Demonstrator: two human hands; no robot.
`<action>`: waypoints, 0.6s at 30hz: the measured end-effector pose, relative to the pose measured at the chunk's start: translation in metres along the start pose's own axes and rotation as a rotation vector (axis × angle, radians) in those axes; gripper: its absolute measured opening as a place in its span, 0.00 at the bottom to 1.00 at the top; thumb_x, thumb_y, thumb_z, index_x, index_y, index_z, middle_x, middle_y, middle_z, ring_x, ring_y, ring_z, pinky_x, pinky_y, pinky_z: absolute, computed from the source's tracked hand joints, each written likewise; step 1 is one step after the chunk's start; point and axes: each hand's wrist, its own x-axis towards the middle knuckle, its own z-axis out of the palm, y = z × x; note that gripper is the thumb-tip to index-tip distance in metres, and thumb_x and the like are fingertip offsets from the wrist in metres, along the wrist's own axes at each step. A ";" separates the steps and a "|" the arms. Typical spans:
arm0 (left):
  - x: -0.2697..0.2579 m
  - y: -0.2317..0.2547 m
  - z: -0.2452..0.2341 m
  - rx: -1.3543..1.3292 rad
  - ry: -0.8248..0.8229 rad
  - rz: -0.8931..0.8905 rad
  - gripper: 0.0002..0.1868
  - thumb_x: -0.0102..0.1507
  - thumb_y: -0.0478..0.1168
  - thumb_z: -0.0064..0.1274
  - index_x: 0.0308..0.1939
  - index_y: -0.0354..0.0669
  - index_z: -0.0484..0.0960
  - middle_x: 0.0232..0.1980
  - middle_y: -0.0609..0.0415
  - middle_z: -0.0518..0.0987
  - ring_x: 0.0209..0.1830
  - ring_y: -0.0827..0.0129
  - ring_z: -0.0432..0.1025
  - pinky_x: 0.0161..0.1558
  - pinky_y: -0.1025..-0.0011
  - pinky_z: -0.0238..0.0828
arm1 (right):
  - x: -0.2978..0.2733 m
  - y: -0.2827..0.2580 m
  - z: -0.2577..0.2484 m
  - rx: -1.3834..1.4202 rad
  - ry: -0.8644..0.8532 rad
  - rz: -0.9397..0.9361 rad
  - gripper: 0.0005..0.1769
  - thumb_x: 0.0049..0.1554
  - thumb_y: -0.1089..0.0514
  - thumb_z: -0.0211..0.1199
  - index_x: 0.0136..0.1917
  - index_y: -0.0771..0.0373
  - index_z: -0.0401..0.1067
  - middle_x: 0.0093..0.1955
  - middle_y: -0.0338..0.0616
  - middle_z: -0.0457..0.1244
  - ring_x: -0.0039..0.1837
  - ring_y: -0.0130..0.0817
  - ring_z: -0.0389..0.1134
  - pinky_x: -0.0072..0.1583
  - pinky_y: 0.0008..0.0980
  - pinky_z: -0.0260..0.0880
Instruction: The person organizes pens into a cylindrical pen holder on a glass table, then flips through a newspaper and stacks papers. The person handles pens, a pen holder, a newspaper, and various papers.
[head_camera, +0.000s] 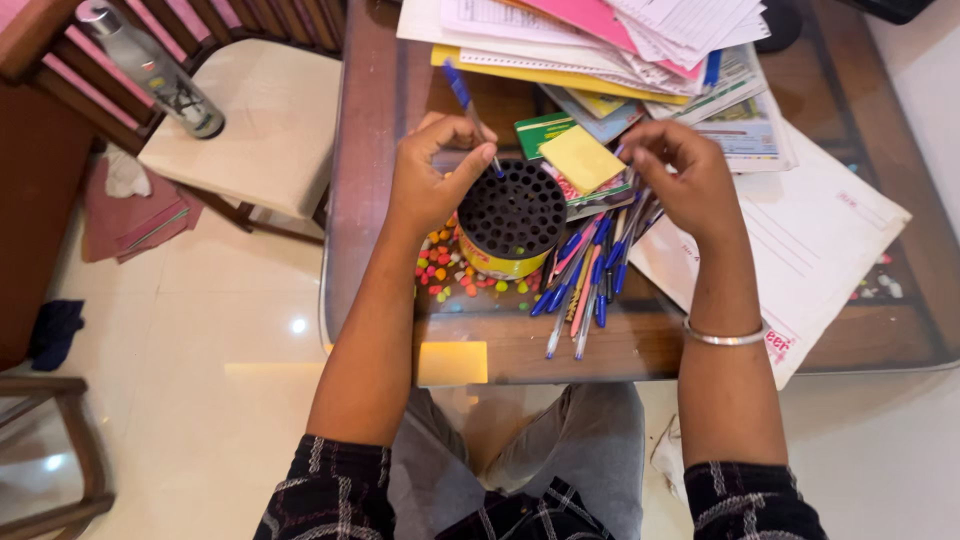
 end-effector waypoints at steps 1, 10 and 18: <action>-0.002 0.003 0.001 0.007 -0.005 0.015 0.06 0.65 0.37 0.62 0.44 0.40 0.84 0.44 0.55 0.82 0.47 0.66 0.76 0.55 0.69 0.73 | -0.005 0.005 -0.006 -0.113 -0.046 -0.052 0.14 0.60 0.66 0.58 0.58 0.59 0.76 0.59 0.53 0.67 0.59 0.45 0.65 0.64 0.45 0.65; -0.002 0.000 0.014 0.023 -0.164 0.197 0.03 0.63 0.30 0.55 0.41 0.37 0.82 0.48 0.49 0.82 0.52 0.61 0.73 0.57 0.64 0.70 | -0.079 0.038 -0.021 -0.638 -0.214 -0.467 0.22 0.46 0.70 0.65 0.54 0.57 0.76 0.70 0.45 0.61 0.72 0.52 0.57 0.72 0.46 0.55; -0.024 0.023 0.004 0.199 -0.301 0.067 0.03 0.63 0.32 0.53 0.40 0.35 0.78 0.42 0.47 0.83 0.46 0.57 0.79 0.52 0.65 0.74 | -0.094 0.052 -0.002 -0.741 -0.041 -0.558 0.13 0.49 0.66 0.71 0.48 0.58 0.74 0.69 0.42 0.63 0.70 0.51 0.60 0.71 0.45 0.61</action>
